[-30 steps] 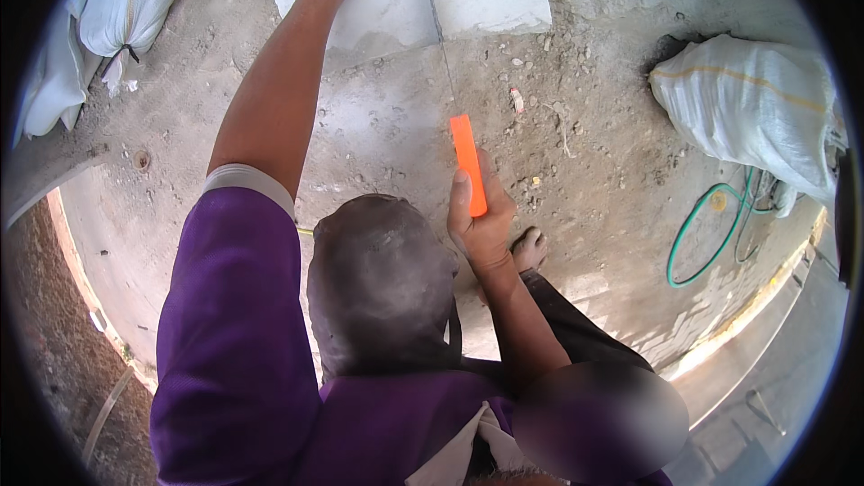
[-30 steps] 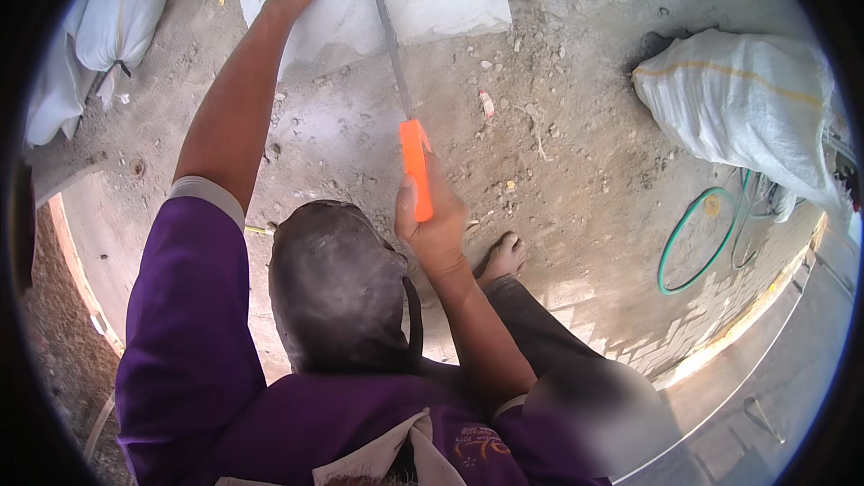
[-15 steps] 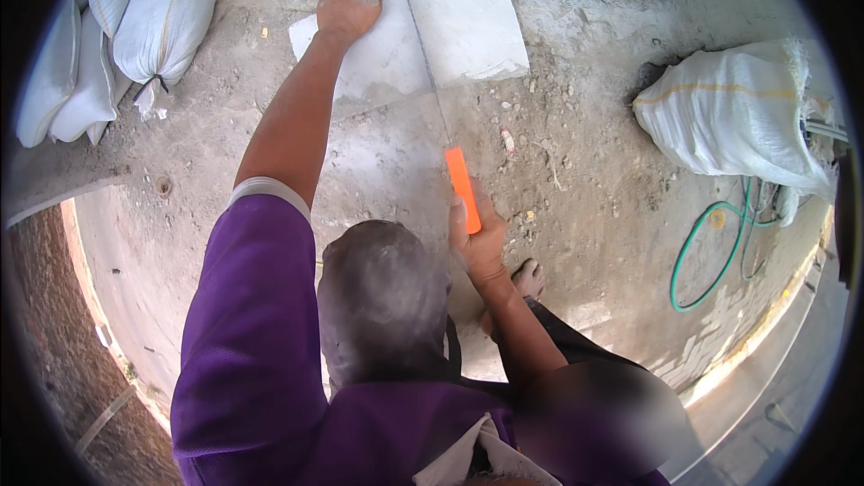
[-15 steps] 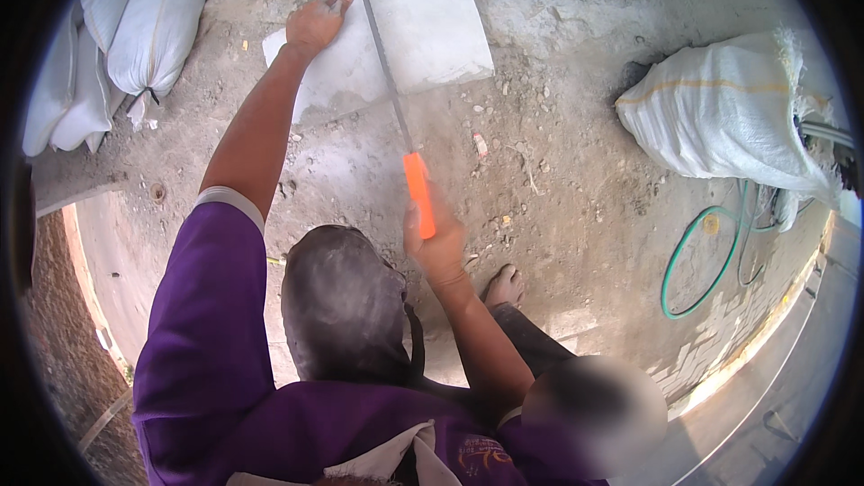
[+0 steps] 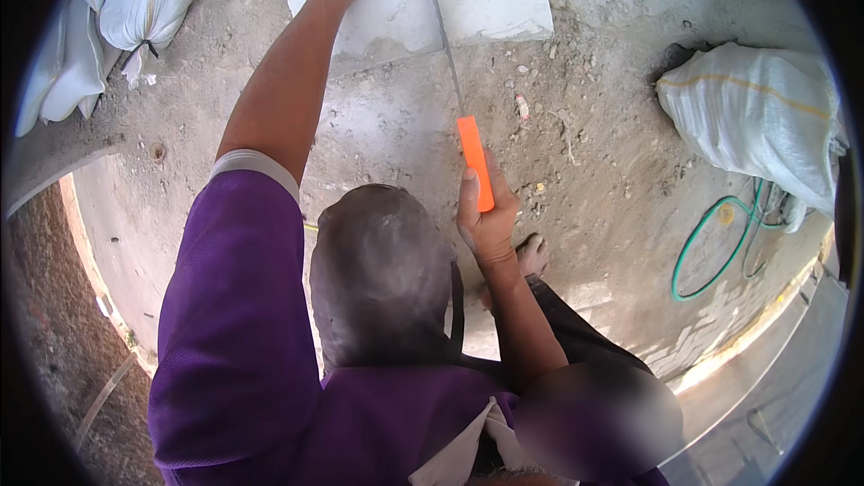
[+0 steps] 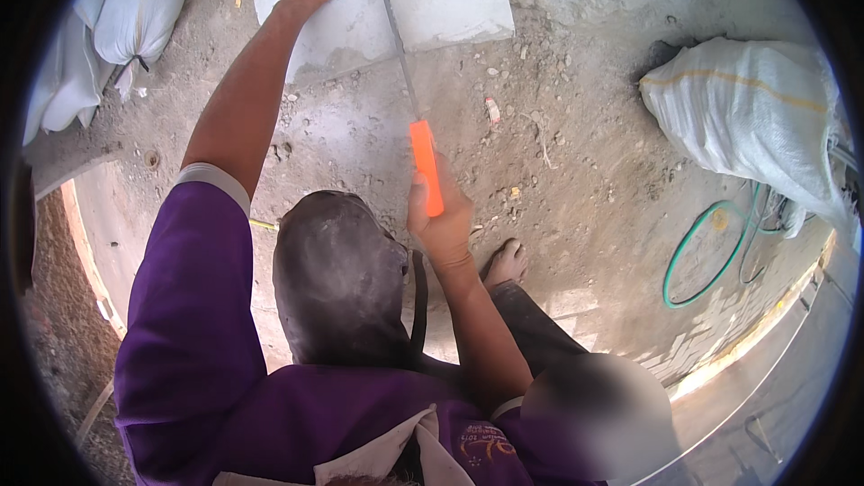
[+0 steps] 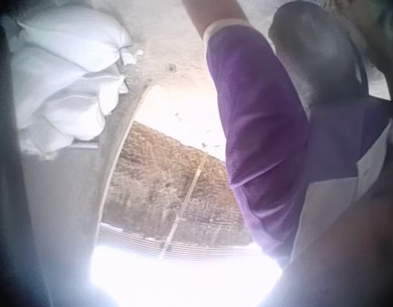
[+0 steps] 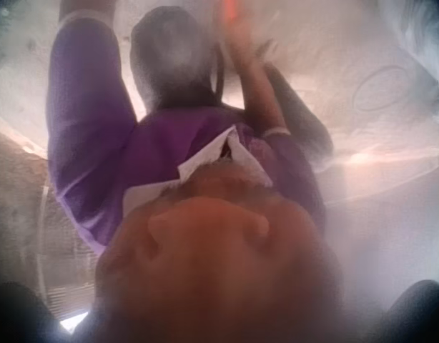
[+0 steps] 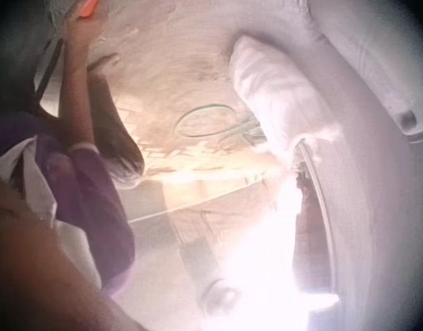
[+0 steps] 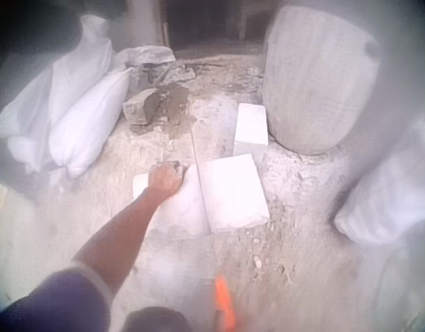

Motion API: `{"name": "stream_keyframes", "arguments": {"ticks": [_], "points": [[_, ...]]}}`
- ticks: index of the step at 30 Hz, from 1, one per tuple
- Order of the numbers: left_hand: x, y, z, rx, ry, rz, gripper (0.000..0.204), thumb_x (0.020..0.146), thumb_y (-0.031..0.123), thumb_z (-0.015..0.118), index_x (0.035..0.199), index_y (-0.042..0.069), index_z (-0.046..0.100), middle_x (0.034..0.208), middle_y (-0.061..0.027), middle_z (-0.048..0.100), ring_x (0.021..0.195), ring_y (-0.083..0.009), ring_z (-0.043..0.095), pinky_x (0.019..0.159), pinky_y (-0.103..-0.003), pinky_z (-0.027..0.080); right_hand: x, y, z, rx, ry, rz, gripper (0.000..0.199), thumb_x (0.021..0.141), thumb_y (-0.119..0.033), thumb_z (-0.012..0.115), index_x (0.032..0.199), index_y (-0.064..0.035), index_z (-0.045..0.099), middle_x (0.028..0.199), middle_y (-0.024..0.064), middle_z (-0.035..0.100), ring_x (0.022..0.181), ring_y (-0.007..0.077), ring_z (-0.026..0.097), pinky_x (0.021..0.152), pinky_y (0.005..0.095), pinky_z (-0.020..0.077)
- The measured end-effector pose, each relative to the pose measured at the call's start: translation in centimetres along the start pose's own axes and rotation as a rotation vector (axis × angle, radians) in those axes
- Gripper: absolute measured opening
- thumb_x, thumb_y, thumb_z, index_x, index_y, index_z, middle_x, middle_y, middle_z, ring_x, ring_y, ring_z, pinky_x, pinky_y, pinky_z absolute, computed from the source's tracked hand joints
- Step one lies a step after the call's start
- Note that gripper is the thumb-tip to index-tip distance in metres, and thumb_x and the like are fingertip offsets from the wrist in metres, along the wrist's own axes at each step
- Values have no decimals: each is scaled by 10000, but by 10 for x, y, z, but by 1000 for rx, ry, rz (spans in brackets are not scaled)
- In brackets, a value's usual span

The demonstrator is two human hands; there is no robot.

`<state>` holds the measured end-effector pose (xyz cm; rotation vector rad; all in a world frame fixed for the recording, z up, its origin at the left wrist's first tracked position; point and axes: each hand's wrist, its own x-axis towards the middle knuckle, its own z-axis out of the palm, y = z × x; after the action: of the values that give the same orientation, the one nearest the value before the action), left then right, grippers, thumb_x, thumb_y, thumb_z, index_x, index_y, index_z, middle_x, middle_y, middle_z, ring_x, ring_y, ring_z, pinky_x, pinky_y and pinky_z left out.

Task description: The person measures a white rectangular block with a tape measure and then uses a hand saw to cut it into two pieces. The person is barefoot and works on a dusty ground surface surrounded by white sacks.

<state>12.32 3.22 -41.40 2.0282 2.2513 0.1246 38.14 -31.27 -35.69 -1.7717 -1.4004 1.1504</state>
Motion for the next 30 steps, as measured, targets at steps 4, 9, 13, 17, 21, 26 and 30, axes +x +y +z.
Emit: {"name": "stream_keyframes", "arguments": {"ticks": [4, 9, 13, 17, 21, 26, 30], "points": [[-6, 8, -6, -119, 126, -25, 505, 990, 489, 454, 1138, 108, 751, 1214, -213, 690, 1168, -393, 628, 1039, -513, 445, -46, 34, -10, -18, 97, -238, 418, 999, -200, 557, 1366, -2, 578, 970, 172, 733, 812, 291, 747, 729, 350, 578], [-10, 5, -3, -134, 131, -8, 534, 993, 512, 444, 1136, 97, 748, 1211, -221, 689, 1172, -399, 628, 1037, -527, 446, 13, -6, -5, 9, 124, -160, 359, 991, -181, 584, 1311, -25, 633, 907, 159, 728, 704, 225, 699, 681, 323, 559], [-4, 8, 3, -72, 138, -33, 543, 993, 528, 447, 1129, 96, 747, 1213, -221, 689, 1174, -402, 628, 1029, -529, 451, -3, 0, 0, 48, 92, -91, 384, 993, -175, 579, 1348, -32, 609, 908, 146, 732, 710, 197, 695, 677, 319, 556], [-9, 16, -17, -118, 150, -27, 523, 993, 520, 453, 1112, 108, 752, 1158, -229, 706, 1141, -412, 641, 1031, -514, 455, -45, 27, -11, -51, 161, -291, 411, 994, -170, 576, 1376, -20, 584, 923, 150, 739, 756, 188, 719, 693, 327, 565], [-15, 13, -2, -144, 175, -12, 514, 992, 506, 455, 1110, 104, 754, 1135, -227, 714, 1127, -412, 647, 1030, -515, 454, -4, 11, -6, -61, 112, -153, 414, 991, -175, 585, 1371, -12, 587, 944, 163, 738, 758, 229, 728, 701, 331, 568], [-16, 0, -1, -146, 200, -1, 569, 998, 538, 443, 1148, 78, 743, 1149, -229, 709, 1125, -414, 646, 1038, -518, 442, -7, 5, -3, -19, 12, -35, 426, 987, -197, 591, 1368, -7, 588, 951, 167, 740, 772, 239, 733, 721, 334, 572], [-16, 17, -11, -110, 102, 0, 571, 1000, 552, 437, 1170, 97, 736, 1159, -225, 707, 1132, -407, 644, 1038, -514, 443, -48, 24, -18, -122, 107, -177, 401, 987, -193, 578, 1352, -28, 599, 929, 189, 726, 771, 264, 738, 694, 361, 569]]}}
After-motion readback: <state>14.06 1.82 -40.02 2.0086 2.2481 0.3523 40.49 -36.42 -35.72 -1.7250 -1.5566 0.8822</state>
